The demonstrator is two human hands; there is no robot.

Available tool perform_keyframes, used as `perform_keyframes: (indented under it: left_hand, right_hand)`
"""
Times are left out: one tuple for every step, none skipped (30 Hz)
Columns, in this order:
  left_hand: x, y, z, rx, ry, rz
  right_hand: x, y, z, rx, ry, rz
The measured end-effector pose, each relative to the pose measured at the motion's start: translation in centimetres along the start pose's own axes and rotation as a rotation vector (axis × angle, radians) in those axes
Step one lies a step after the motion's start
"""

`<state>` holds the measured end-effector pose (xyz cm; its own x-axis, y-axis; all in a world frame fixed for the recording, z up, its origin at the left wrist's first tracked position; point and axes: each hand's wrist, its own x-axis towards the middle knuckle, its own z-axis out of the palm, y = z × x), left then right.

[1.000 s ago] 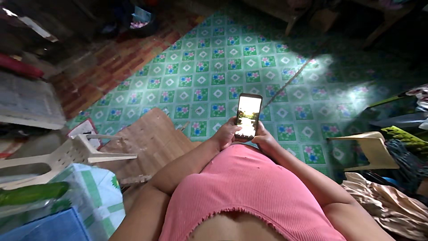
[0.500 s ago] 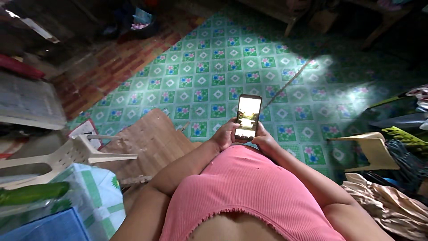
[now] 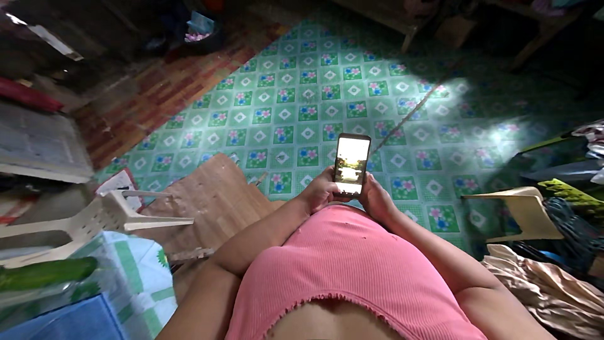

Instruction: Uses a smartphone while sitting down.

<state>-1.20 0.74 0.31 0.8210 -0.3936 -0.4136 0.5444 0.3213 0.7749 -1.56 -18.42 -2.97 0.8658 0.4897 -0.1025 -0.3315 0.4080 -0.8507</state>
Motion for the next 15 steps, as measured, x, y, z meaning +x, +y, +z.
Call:
perform_keyframes:
  left_hand:
    - [0.02, 0.02, 0.03, 0.007, 0.004, -0.004]
    - [0.03, 0.07, 0.10, 0.014, 0.012, -0.007]
    - [0.05, 0.11, 0.15, 0.021, 0.021, -0.008]
    - [0.08, 0.14, 0.16, 0.024, 0.027, -0.008]
    - [0.15, 0.15, 0.15, 0.027, 0.031, -0.007]
    - [0.22, 0.14, 0.16, 0.029, 0.036, -0.006]
    - [0.30, 0.13, 0.17, 0.030, 0.038, -0.006]
    - [0.37, 0.11, 0.17, 0.030, 0.041, -0.007]
    - [0.44, 0.10, 0.18, 0.031, 0.046, -0.008]
    - [0.48, 0.09, 0.20, 0.033, 0.052, -0.012]
    - [0.49, 0.12, 0.24, 0.031, 0.055, -0.017]
    - [0.47, 0.13, 0.25, 0.028, 0.054, -0.021]
    - [0.42, 0.14, 0.25, 0.026, 0.053, -0.022]
    - [0.39, 0.15, 0.21, 0.023, 0.053, -0.020]
    - [0.39, 0.20, 0.20, 0.026, 0.056, -0.017]
  right_hand:
    - [0.02, 0.02, 0.00, -0.002, 0.008, 0.005]
    - [0.05, 0.05, -0.01, -0.004, 0.014, 0.010]
    - [0.09, 0.12, -0.07, -0.006, 0.017, 0.018]
    - [0.14, 0.21, -0.13, -0.011, 0.022, 0.026]
    - [0.22, 0.27, -0.24, -0.006, 0.022, 0.033]
    - [0.27, 0.25, -0.32, 0.001, 0.015, 0.038]
    - [0.28, 0.21, -0.36, 0.012, 0.008, 0.040]
    - [0.30, 0.19, -0.39, 0.019, 0.008, 0.043]
    - [0.30, 0.17, -0.40, 0.023, 0.012, 0.048]
    - [0.29, 0.12, -0.38, 0.022, 0.019, 0.055]
    - [0.28, 0.11, -0.37, 0.021, 0.025, 0.064]
    - [0.28, 0.13, -0.34, 0.022, 0.036, 0.069]
    - [0.32, 0.24, -0.36, 0.013, 0.058, 0.075]
    - [0.44, 0.32, -0.42, -0.009, 0.095, 0.076]
    - [0.65, 0.25, -0.52, -0.058, 0.150, 0.064]
